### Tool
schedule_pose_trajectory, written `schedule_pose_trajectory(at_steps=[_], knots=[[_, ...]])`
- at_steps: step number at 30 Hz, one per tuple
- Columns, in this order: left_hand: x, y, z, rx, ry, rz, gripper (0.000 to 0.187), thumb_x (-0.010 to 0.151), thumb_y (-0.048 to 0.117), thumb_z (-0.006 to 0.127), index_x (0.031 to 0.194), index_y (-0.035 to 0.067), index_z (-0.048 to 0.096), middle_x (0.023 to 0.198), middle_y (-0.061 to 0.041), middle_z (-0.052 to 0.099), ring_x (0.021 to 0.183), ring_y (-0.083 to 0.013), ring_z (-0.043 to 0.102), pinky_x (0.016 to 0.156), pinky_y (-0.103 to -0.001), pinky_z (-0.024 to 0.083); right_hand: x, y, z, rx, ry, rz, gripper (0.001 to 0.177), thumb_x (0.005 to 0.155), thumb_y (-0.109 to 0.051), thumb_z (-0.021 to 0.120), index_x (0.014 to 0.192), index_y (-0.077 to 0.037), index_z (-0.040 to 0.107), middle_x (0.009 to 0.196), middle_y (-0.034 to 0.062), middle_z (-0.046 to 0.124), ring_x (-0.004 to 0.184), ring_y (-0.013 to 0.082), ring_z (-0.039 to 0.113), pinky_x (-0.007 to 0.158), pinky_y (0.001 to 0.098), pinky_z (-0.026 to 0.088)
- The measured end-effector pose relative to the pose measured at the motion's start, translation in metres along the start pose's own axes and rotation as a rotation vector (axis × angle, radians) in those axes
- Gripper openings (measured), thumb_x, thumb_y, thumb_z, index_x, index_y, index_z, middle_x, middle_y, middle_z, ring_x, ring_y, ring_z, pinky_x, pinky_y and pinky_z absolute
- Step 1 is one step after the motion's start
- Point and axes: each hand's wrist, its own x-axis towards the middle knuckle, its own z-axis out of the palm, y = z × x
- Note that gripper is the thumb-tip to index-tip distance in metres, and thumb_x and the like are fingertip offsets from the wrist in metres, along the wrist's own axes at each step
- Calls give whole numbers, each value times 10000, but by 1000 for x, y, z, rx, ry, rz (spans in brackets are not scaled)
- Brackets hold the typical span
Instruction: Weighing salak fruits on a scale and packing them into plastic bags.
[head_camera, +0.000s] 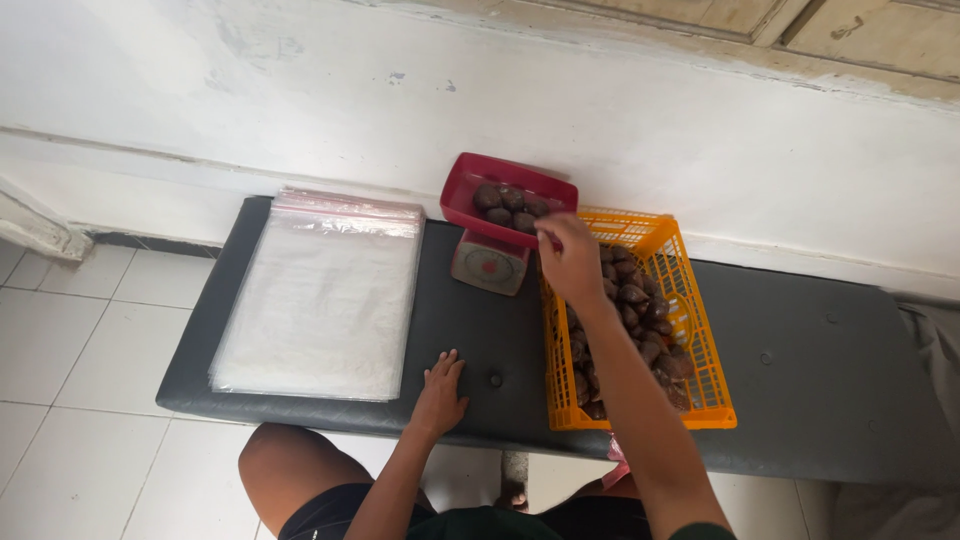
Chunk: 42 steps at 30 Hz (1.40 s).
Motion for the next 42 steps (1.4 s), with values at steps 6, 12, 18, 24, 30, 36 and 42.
schedule_pose_trajectory(at_steps=[6,12,18,24,30,36,42], knots=[[-1,-14,-3,-144,20,21,578,917,209,725,1438,55,528,1587,-139,427,1525,-338,318,1213,-606,258,-104,11,34,-88,-100,3,91,982,-88,657,984,-117,743,933,37,669,978,227,667,913,389,531],[1,-68,-11,-176,500,95,358,934,235,697,1289,199,665,1217,-35,691,1235,-255,624,1071,-393,483,-146,22,34,-194,-202,90,62,946,-150,717,889,-142,738,905,-14,679,997,160,662,930,327,514],[-30,-74,-42,190,448,-270,418,926,374,710,1264,140,633,1275,-60,582,1283,-258,541,1026,-388,511,-148,27,37,-291,-237,54,74,955,-210,707,910,-168,748,907,-30,681,1038,154,654,995,342,488],[-20,-93,-25,155,500,-271,302,904,287,732,1115,77,688,1175,-100,621,1245,-300,584,995,-383,546,-152,33,42,-300,-223,62,71,954,-221,709,915,-176,747,906,-35,679,1070,157,645,1023,346,475],[-10,-109,-28,-86,615,-186,204,925,197,713,991,8,752,1032,-175,704,1084,-364,674,930,-412,558,-151,30,40,-288,-216,60,67,949,-209,708,903,-179,747,889,-40,680,1039,147,645,1002,327,473],[5,-138,-18,-150,582,-233,176,925,131,652,984,31,785,1039,-149,732,1040,-327,705,908,-396,558,-151,24,38,-284,-202,78,64,939,-201,719,893,-166,748,883,-34,682,1045,144,647,1007,323,472],[-10,-118,-77,133,760,-267,73,888,141,733,937,109,777,965,-112,719,931,-314,692,806,-404,571,-154,33,41,-286,-235,75,68,945,-225,711,901,-190,748,896,-46,674,1062,143,635,1022,334,463]])
